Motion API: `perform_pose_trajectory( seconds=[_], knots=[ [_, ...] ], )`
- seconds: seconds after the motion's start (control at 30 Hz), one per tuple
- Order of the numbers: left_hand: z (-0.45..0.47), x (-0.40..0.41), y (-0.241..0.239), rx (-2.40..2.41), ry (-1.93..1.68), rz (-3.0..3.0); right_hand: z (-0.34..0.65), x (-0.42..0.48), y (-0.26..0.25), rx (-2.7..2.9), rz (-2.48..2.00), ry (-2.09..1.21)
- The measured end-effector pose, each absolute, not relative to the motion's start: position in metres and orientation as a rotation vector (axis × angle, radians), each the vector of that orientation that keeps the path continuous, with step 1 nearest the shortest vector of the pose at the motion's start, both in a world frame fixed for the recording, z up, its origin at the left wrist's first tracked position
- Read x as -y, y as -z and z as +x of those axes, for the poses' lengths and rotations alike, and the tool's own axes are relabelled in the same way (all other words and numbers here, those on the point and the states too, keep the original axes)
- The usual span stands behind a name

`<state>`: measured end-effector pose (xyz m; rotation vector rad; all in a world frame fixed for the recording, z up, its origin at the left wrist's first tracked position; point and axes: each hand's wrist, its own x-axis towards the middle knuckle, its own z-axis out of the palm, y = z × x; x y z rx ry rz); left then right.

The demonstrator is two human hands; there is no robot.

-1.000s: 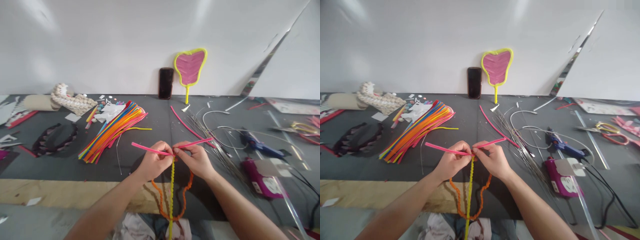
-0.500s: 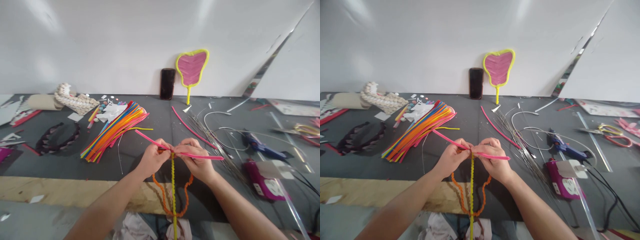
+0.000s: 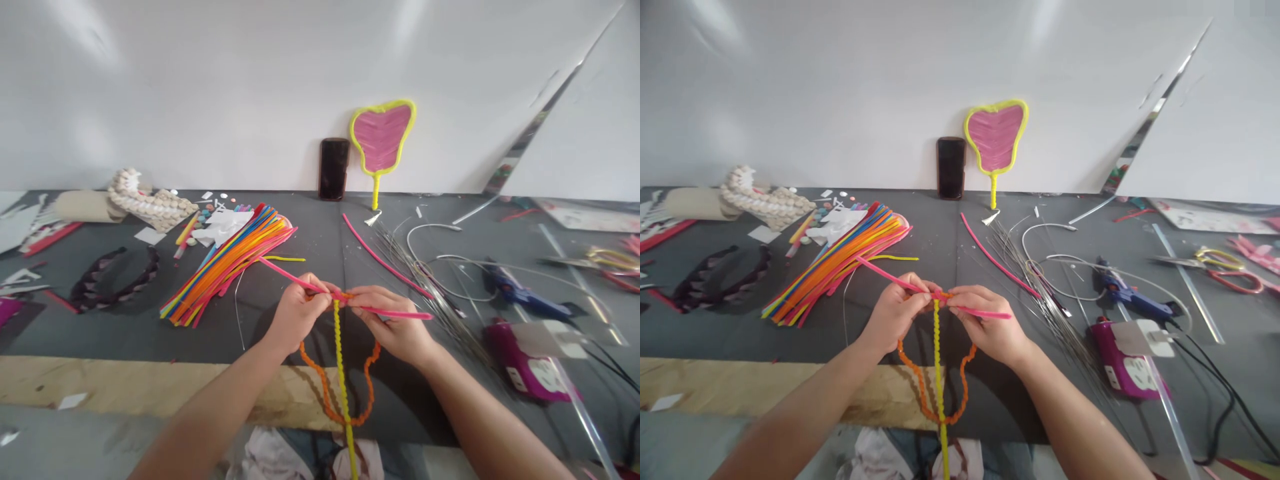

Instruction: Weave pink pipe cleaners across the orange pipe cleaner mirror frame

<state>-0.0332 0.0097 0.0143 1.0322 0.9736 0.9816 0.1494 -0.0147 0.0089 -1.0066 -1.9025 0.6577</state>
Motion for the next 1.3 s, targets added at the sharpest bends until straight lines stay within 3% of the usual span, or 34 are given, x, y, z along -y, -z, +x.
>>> perform_pose_trajectory(
  seconds=[0.73, 1.07, 1.3],
  knots=[
    [-0.033, -0.008, -0.021, -0.879, -0.763, 1.024, 0.152, 0.007, -0.01, 1.85, -1.044, -0.732],
    [-0.026, -0.005, -0.016, -0.913, -0.686, 0.985, 0.152, 0.012, -0.014, 1.864, -1.326, -0.706],
    [-0.036, -0.01, -0.017, -0.761, -0.592, 0.805, 0.152, 0.011, -0.014, 1.731, -1.321, -0.887]
  ],
)
